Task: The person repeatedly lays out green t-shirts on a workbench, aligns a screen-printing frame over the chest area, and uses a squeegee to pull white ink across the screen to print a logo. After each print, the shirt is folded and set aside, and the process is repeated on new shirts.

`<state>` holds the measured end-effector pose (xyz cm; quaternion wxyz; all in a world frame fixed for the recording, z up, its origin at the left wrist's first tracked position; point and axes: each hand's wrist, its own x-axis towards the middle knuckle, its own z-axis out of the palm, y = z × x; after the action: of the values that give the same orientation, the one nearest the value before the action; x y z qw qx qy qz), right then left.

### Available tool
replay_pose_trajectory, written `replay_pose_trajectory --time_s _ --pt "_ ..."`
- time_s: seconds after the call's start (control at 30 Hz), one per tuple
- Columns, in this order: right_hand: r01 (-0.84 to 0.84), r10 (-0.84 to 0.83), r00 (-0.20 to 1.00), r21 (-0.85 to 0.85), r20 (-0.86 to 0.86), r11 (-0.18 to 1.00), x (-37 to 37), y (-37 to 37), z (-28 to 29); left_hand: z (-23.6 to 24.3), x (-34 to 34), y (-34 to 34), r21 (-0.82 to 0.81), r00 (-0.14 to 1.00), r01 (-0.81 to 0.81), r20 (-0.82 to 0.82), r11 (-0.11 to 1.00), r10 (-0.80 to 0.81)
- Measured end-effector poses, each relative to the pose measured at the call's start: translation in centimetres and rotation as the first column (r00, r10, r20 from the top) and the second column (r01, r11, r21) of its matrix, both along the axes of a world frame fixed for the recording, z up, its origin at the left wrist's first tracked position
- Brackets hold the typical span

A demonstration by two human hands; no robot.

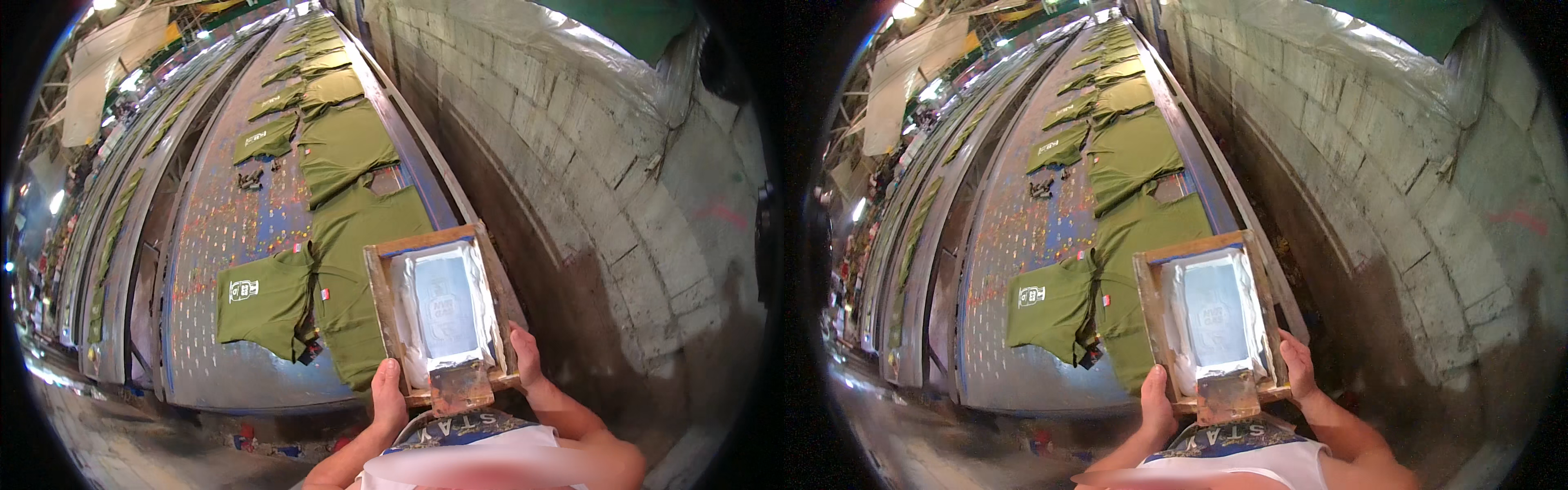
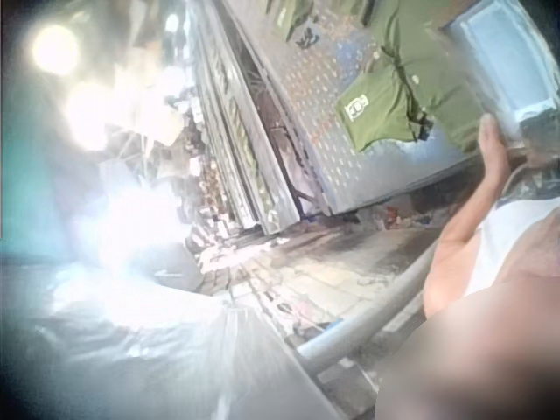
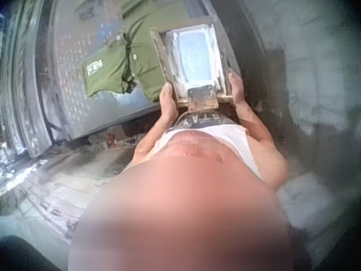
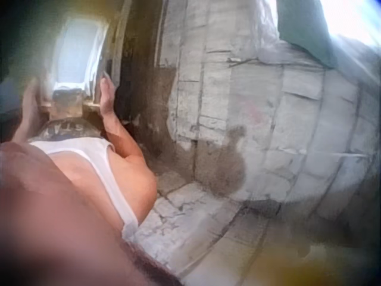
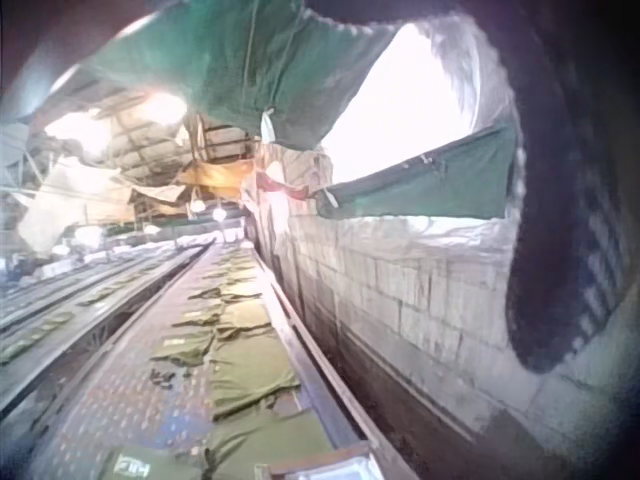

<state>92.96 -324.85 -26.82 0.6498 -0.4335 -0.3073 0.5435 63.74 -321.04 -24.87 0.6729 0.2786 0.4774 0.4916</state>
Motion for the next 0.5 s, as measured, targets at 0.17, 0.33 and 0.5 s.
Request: replay_pose_trajectory --time_s 0.17,0.33,0.5 --pt "0.011 -0.008 0.99 0.023 -0.144 1.0 3.5 -1.4 0.4 2.5 4.7 -1.3 0.004 0.998 0.053 0.019 0.999 -0.053" --pt "0.029 -0.027 0.996 0.021 -0.09 0.999 4.3 -2.1 1.7 3.7 6.6 -0.7 0.033 0.999 0.043 -0.01 0.999 -0.043" --pt "0.041 -0.041 0.999 -0.021 0.0 0.999 6.3 -1.4 2.4 1.7 8.1 -0.4 0.041 0.996 0.041 0.076 0.998 -0.044"
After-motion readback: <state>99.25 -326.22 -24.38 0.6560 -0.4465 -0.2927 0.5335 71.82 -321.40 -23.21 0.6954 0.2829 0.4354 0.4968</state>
